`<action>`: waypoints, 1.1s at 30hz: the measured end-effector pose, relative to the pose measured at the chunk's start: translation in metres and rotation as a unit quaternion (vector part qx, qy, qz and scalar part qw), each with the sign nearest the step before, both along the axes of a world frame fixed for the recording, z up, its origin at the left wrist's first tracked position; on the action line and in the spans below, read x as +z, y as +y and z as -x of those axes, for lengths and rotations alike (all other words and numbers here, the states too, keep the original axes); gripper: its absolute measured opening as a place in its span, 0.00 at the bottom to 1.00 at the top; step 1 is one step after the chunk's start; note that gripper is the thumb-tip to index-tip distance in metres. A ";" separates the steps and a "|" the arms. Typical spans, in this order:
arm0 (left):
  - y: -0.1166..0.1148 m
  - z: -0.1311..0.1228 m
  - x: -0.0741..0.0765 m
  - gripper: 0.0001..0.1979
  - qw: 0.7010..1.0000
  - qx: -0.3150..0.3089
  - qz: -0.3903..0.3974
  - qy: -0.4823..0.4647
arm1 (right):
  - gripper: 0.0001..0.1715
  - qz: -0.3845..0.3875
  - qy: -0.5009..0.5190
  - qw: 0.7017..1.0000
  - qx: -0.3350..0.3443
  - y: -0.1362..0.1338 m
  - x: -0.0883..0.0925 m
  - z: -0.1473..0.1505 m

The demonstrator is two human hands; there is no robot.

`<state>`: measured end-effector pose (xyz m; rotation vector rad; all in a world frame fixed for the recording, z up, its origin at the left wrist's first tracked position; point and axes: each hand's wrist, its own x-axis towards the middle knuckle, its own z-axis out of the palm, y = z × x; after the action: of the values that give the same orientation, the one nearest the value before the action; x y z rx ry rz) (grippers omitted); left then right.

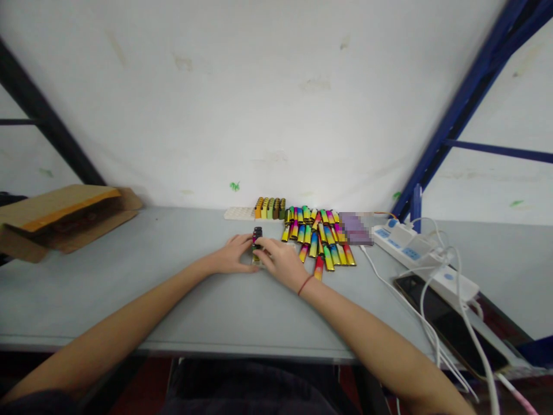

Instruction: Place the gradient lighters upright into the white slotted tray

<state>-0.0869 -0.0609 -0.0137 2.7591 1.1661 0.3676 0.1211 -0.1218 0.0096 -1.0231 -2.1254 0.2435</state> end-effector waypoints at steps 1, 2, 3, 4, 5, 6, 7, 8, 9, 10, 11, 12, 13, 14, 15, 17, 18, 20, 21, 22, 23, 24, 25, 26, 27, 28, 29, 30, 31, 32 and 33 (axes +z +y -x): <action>0.000 0.000 0.000 0.40 1.000 0.002 0.000 0.002 | 0.14 -0.005 -0.008 1.000 0.000 0.000 0.000 0.000; 0.000 0.000 0.000 0.40 1.000 0.004 0.000 0.006 | 0.15 -0.013 -0.021 1.000 -0.002 0.001 0.000 0.000; 0.000 0.000 0.000 0.40 1.000 0.005 0.002 0.010 | 0.17 -0.019 -0.039 0.999 -0.005 0.001 0.001 -0.001; 0.000 0.000 0.001 0.40 1.000 0.006 0.003 0.014 | 0.18 -0.023 -0.064 0.998 -0.008 0.001 0.003 -0.002; 0.000 0.000 0.002 0.40 1.000 0.006 0.004 0.017 | 0.20 -0.026 -0.093 0.995 -0.011 0.002 0.006 -0.004; -0.001 0.000 0.003 0.40 1.000 0.005 0.005 0.020 | 0.21 -0.027 -0.123 0.992 -0.015 0.002 0.010 -0.007; -0.001 0.000 0.003 0.39 1.000 0.003 0.006 0.021 | 0.23 -0.026 -0.150 0.988 -0.025 0.003 0.016 -0.011; -0.001 0.000 0.004 0.39 1.000 0.001 0.006 0.020 | 0.23 -0.023 -0.171 0.984 -0.043 0.004 0.023 -0.017; -0.001 0.000 0.005 0.39 1.000 -0.001 0.006 0.019 | 0.24 -0.017 -0.187 0.980 -0.071 0.005 0.030 -0.025; -0.001 0.000 0.005 0.39 1.000 -0.001 0.006 0.017 | 0.23 -0.002 -0.195 0.973 -0.121 0.006 0.038 -0.035; -0.002 0.000 0.006 0.39 1.000 0.000 0.007 0.016 | 0.21 0.022 -0.211 0.960 -0.180 0.007 0.046 -0.045; -0.002 0.000 0.006 0.38 1.000 0.002 0.010 0.017 | 0.18 0.050 -0.238 0.944 -0.222 0.007 0.053 -0.056; -0.002 0.000 0.007 0.38 1.000 0.005 0.013 0.018 | 0.17 0.086 -0.267 0.928 -0.244 0.008 0.058 -0.067; -0.002 -0.001 0.007 0.38 1.000 0.007 0.015 0.019 | 0.17 0.136 -0.295 0.912 -0.250 0.008 0.063 -0.076; -0.003 -0.001 0.007 0.39 1.000 0.007 0.017 0.019 | 0.19 0.208 -0.311 0.897 -0.236 0.008 0.065 -0.084; -0.003 -0.001 0.008 0.39 1.000 0.005 0.021 0.019 | 0.20 0.333 -0.324 0.860 -0.211 0.009 0.066 -0.094; -0.003 0.000 0.008 0.39 1.000 0.004 0.021 0.019 | 0.20 0.370 -0.326 0.845 -0.205 0.009 0.065 -0.095; -0.002 0.000 0.008 0.38 1.000 0.001 0.020 0.020 | 0.18 0.392 -0.330 0.833 -0.209 0.009 0.060 -0.093; -0.002 0.001 0.008 0.38 1.000 0.000 0.019 0.021 | 0.17 0.388 -0.330 0.833 -0.214 0.009 0.058 -0.090; -0.002 0.001 0.008 0.38 1.000 -0.001 0.016 0.022 | 0.16 0.384 -0.331 0.834 -0.215 0.009 0.056 -0.087; -0.001 0.001 0.008 0.38 1.000 -0.001 0.014 0.023 | 0.15 0.382 -0.331 0.836 -0.214 0.009 0.055 -0.084; -0.001 0.001 0.008 0.38 1.000 0.000 0.012 0.025 | 0.14 0.379 -0.333 0.838 -0.208 0.008 0.054 -0.082; -0.002 0.001 0.008 0.38 1.000 0.001 0.012 0.027 | 0.14 0.375 -0.336 0.840 -0.200 0.008 0.054 -0.080; -0.002 0.001 0.008 0.38 0.999 0.002 0.013 0.030 | 0.14 0.368 -0.342 0.843 -0.192 0.007 0.054 -0.078; -0.002 0.001 0.008 0.38 0.999 0.002 0.014 0.032 | 0.15 0.360 -0.347 0.846 -0.183 0.006 0.055 -0.077; -0.002 0.001 0.008 0.38 0.999 0.002 0.016 0.032 | 0.15 0.354 -0.349 0.850 -0.176 0.005 0.055 -0.076; -0.001 0.001 0.008 0.38 0.999 0.002 0.016 0.030 | 0.16 0.350 -0.349 0.853 -0.169 0.004 0.056 -0.076; -0.001 0.001 0.008 0.38 1.000 0.000 0.016 0.027 | 0.16 0.348 -0.345 0.856 -0.164 0.004 0.056 -0.076; -0.001 0.001 0.008 0.38 1.000 -0.002 0.015 0.023 | 0.16 0.351 -0.341 0.858 -0.158 0.004 0.056 -0.076; 0.000 0.002 0.007 0.38 1.000 -0.004 0.014 0.020 | 0.16 0.353 -0.335 0.861 -0.150 0.005 0.055 -0.077; 0.000 0.002 0.007 0.38 1.000 -0.005 0.013 0.018 | 0.15 0.354 -0.328 0.865 -0.140 0.006 0.054 -0.079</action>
<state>-0.0889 -0.0605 -0.0071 2.7597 1.1562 0.3007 0.1999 -0.1161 0.0637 -2.0683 -2.4822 0.6355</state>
